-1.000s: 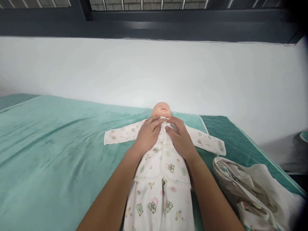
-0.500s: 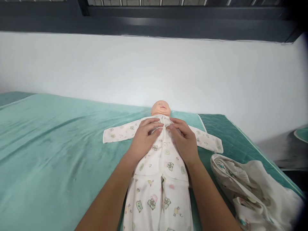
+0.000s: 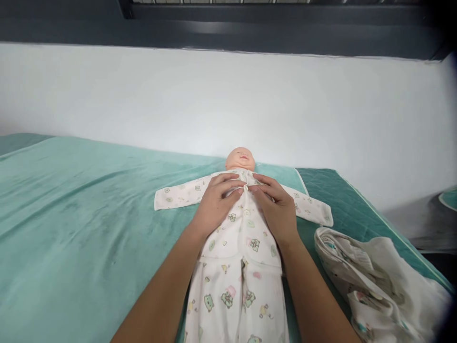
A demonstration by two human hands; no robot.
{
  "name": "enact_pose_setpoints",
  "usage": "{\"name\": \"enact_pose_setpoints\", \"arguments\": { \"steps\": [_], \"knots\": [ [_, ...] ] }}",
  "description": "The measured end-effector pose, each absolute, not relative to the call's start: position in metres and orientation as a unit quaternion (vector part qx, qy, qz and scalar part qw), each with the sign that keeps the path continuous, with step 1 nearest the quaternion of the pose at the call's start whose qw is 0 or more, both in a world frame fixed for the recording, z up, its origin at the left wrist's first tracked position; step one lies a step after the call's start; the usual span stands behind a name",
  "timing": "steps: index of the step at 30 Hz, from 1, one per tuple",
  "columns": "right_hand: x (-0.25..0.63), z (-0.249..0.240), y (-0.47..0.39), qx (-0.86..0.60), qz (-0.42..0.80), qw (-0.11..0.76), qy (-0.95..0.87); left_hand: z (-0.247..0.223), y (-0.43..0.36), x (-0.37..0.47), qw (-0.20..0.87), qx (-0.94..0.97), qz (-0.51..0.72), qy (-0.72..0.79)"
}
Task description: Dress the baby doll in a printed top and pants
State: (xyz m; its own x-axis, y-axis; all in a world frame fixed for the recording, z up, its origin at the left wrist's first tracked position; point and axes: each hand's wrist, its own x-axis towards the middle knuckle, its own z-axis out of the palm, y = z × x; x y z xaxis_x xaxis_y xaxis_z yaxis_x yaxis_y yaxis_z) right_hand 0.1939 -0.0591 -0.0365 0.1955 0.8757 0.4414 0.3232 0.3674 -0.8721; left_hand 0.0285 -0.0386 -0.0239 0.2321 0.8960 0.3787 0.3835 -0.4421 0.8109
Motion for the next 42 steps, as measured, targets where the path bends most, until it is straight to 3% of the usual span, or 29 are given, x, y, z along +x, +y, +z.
{"name": "enact_pose_setpoints", "arguments": {
  "steps": [10, 19, 25, 30, 36, 42],
  "knots": [
    [0.194, -0.037, -0.054, -0.503, 0.287, 0.584, -0.569, -0.025, -0.039, 0.029, 0.307, 0.723, 0.436, 0.44],
    [0.193, -0.042, -0.05, -0.507, 0.337, 0.618, -0.497, -0.022, -0.04, 0.027, 0.228, 0.787, 0.387, 0.423],
    [0.194, -0.036, -0.056, -0.491, 0.268, 0.63, -0.539, -0.024, -0.041, 0.025, 0.182, 0.832, 0.396, 0.343],
    [0.199, -0.029, -0.063, -0.479, 0.295, 0.545, -0.621, -0.015, -0.047, 0.019, 0.29, 0.761, 0.43, 0.389],
    [0.219, -0.027, -0.072, -0.433, 0.359, 0.423, -0.71, -0.004, -0.044, 0.001, 0.405, 0.792, 0.3, 0.345],
    [0.221, -0.029, -0.077, -0.397, 0.359, 0.441, -0.72, -0.004, -0.043, -0.002, 0.429, 0.793, 0.293, 0.318]
  ]
}}
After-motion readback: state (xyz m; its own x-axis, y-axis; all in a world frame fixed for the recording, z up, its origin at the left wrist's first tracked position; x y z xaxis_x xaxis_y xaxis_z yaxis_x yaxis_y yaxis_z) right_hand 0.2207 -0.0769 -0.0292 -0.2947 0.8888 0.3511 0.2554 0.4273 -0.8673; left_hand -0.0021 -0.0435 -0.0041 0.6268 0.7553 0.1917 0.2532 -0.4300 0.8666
